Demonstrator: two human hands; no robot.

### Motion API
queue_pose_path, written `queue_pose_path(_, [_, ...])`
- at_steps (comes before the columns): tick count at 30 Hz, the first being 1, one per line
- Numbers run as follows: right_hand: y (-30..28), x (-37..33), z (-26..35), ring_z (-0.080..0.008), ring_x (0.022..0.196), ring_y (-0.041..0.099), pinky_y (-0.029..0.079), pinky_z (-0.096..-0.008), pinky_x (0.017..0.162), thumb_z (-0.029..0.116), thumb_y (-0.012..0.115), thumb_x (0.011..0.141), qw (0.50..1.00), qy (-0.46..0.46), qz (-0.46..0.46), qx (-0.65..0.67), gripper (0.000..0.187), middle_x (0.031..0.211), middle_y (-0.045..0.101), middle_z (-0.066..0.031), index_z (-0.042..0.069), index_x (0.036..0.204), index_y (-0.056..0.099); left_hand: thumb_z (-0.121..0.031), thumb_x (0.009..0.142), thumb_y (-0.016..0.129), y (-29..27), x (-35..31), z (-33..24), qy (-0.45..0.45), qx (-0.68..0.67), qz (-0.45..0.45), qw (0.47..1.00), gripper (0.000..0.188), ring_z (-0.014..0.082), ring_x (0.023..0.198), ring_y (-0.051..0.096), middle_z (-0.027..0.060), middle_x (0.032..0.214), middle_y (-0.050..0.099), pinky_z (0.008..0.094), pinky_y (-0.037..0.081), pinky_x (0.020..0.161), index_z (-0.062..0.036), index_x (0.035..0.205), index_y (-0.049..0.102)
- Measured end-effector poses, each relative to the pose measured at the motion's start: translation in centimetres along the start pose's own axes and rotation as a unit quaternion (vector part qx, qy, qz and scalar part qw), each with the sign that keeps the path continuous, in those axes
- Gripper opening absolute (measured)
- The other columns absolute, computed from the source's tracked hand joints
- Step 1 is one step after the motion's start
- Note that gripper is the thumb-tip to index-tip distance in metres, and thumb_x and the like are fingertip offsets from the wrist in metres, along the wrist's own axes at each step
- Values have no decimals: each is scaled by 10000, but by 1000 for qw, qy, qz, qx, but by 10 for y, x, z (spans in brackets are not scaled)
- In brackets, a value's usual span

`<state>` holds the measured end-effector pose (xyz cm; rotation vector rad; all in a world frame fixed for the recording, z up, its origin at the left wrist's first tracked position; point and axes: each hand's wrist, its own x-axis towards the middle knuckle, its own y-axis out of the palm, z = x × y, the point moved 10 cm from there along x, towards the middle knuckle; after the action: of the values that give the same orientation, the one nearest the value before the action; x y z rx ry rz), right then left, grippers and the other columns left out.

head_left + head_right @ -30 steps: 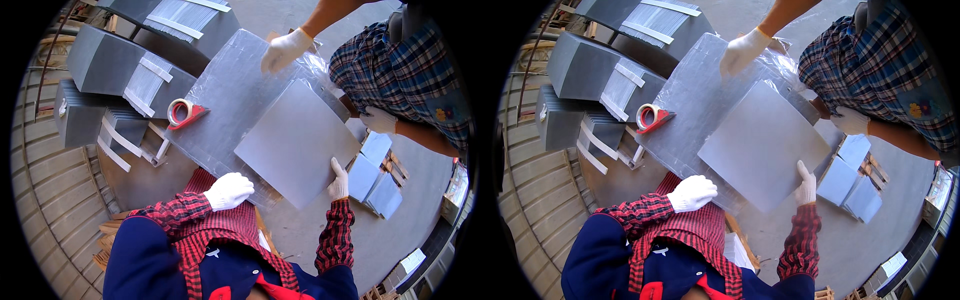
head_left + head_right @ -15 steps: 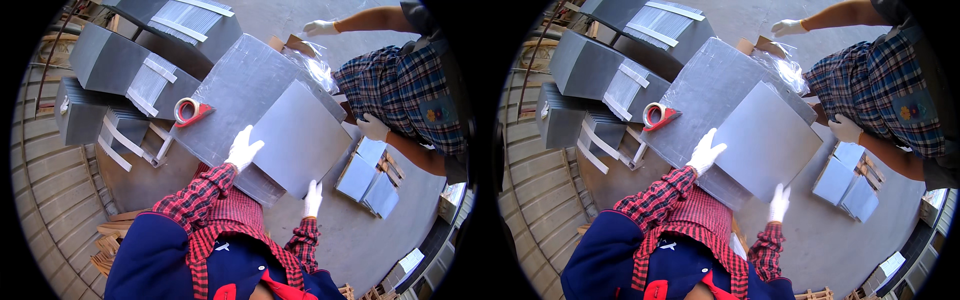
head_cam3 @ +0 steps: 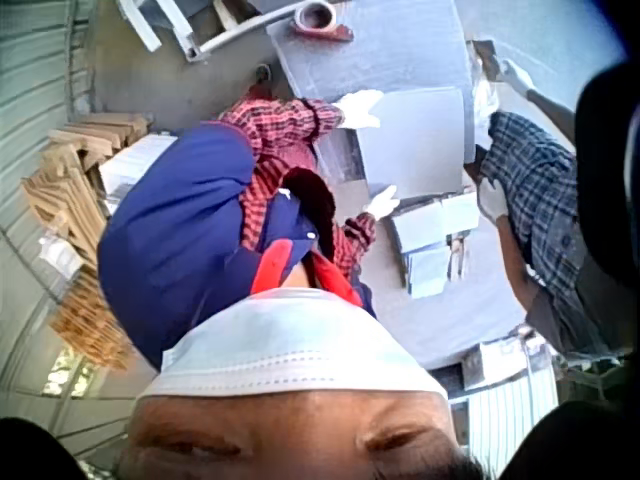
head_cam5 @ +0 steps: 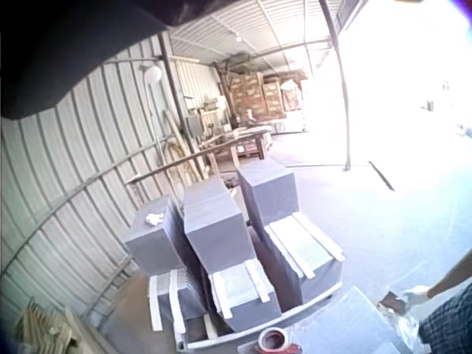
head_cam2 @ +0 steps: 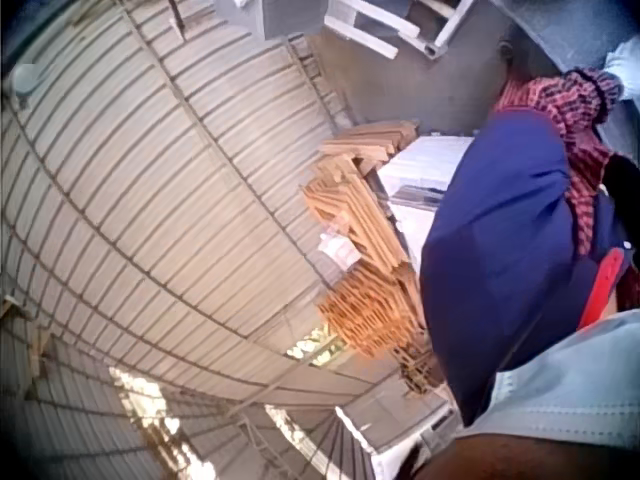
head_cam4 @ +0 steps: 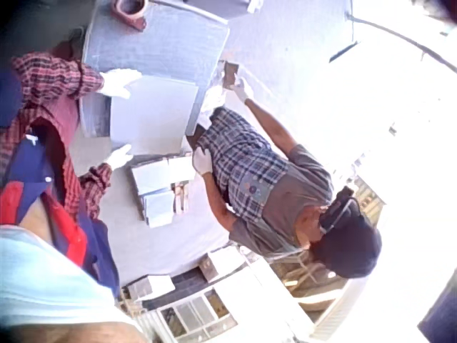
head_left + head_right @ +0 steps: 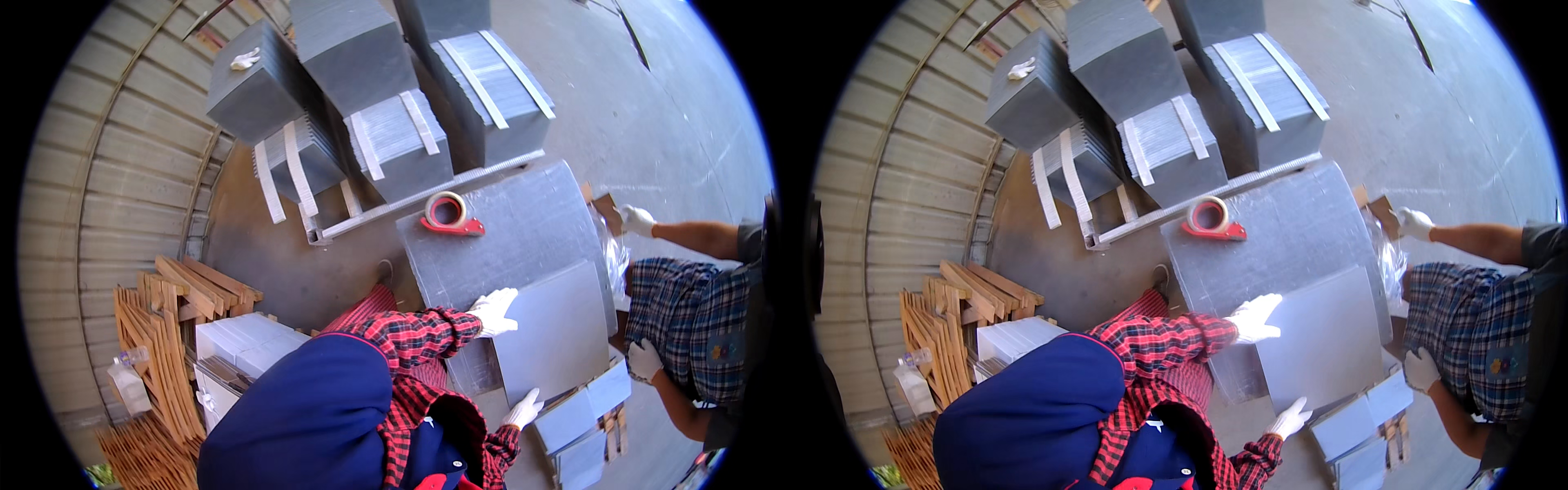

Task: The person picks up gray rectangular panels and places them on a work surface. They use a handheld tape dispenser to apply clear tape over the panels, then stack the wrapped panels on a nearby pile. The process repeats with multiple panels throughout the clip.

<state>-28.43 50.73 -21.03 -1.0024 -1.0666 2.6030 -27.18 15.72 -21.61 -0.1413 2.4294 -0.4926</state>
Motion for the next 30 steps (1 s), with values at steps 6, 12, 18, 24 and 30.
queue_pose_path(6, [-14, 24, -58, -298, 1379, 421, 316, -455, 1143, 484, 464, 1019, 945, 83, 120, 294, 664, 1567, 379, -100, 46, 1510, 375, -364, 919, 592, -53, -57, -5, 96, -103, -11, 990, 675, 341, 1400, 415, 190, 1521, 433, 411, 325, 1170, -52, 1490, 412])
queue_pose_path(12, [46, -73, -48, -302, 1205, 515, 405, -467, 1008, 416, 512, 982, 990, -24, 134, -27, 556, 1395, 488, -131, 56, 1404, 474, -471, 963, 524, -123, -161, 108, 140, 24, 86, 986, 590, 340, 1358, 467, 161, 1453, 526, 427, 344, 1153, -104, 1425, 520])
queue_pose_path(18, [184, -165, -55, -295, 1029, 601, 484, -449, 878, 322, 555, 947, 890, -154, 333, -270, 435, 1214, 586, -165, 54, 1290, 570, -464, 960, 516, -224, -254, 317, -2, -10, -99, 995, 535, 353, 1236, 574, 166, 1325, 623, 445, 423, 1074, -109, 1356, 579])
queue_pose_path(24, [311, -270, -30, -288, 853, 687, 563, -431, 747, 229, 598, 913, 525, -618, 402, -425, 324, 1034, 685, -200, 52, 1176, 665, -468, 963, 518, -308, -348, 422, -132, -67, -205, 968, 511, 362, 1214, 584, 168, 1297, 639, 448, 446, 1035, -106, 1313, 607])
queue_pose_path(30, [371, -355, 108, -127, 658, 529, 382, -274, 548, 267, 639, 931, 746, -370, 499, -239, 181, 791, 576, 4, 100, 996, 653, -440, 964, 534, -326, -371, 464, -165, -120, -243, 948, 500, 358, 1219, 581, 176, 1307, 632, 432, 443, 1040, -66, 1283, 626])
